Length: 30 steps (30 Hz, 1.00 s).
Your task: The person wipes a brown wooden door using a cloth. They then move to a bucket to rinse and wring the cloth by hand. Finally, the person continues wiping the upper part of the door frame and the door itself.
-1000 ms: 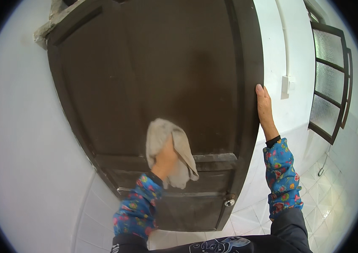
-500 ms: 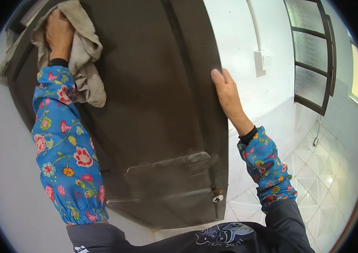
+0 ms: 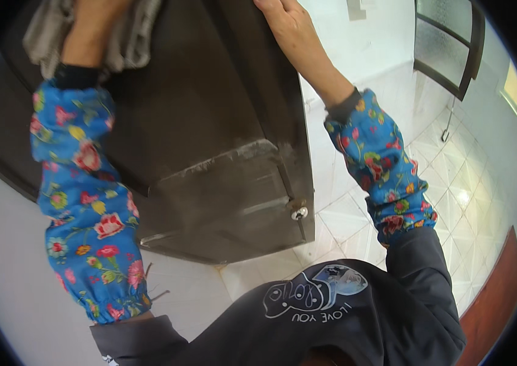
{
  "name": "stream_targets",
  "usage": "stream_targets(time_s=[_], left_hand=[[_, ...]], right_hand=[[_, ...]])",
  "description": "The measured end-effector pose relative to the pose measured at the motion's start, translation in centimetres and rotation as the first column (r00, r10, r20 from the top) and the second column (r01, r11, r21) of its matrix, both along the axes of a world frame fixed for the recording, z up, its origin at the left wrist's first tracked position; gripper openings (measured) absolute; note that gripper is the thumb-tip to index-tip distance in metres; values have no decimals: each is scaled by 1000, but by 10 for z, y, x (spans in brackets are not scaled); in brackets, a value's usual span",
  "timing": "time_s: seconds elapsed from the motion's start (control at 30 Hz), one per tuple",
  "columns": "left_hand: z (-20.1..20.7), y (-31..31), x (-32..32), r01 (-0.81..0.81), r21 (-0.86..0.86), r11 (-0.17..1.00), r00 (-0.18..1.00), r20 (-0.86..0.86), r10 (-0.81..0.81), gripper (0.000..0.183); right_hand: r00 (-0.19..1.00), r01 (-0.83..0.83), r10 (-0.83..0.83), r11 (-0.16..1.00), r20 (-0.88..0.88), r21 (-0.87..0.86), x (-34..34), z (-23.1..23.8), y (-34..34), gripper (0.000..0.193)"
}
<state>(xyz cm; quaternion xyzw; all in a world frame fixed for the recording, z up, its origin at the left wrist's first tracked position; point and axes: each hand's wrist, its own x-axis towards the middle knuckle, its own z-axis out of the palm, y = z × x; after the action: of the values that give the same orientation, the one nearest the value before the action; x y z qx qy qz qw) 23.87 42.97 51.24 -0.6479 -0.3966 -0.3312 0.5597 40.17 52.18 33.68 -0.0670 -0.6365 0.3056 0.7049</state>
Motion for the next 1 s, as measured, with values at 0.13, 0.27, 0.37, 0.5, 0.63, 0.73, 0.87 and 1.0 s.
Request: stream_targets(time_s=[0.13,0.27,0.37,0.5,0.63,0.73,0.87,1.0], left_hand=[[-145,-14,-7,81,-281,956,965,261,-5,41],[-241,-38,22,-16,-585,811,920,309,241,47],[-329,-57,-2,-21,-527,850,992,97,84,46],[-358,-84,24,208,-768,606,923,359,138,43],[-401,-82,32,219,-717,662,922,374,100,36],[-420,-104,45,362,-670,648,874,486,14,37],[-466,-146,14,734,-66,676,-34,991,133,28],[-452,-172,18,519,729,446,-816,579,3,27]], right_hand=[[995,-101,101,995,11,-24,-16,-30,-1,50],[997,-73,73,997,8,-7,0,-21,7,50],[992,-129,129,991,0,-21,-13,-26,-6,54],[998,-23,21,999,60,26,-13,-26,-3,63],[978,95,-96,995,186,18,-9,-20,24,65],[925,252,-288,953,249,166,6,-29,22,55],[873,263,-394,877,288,403,42,-107,-49,24],[764,-104,377,872,523,-478,82,-254,-95,34]])
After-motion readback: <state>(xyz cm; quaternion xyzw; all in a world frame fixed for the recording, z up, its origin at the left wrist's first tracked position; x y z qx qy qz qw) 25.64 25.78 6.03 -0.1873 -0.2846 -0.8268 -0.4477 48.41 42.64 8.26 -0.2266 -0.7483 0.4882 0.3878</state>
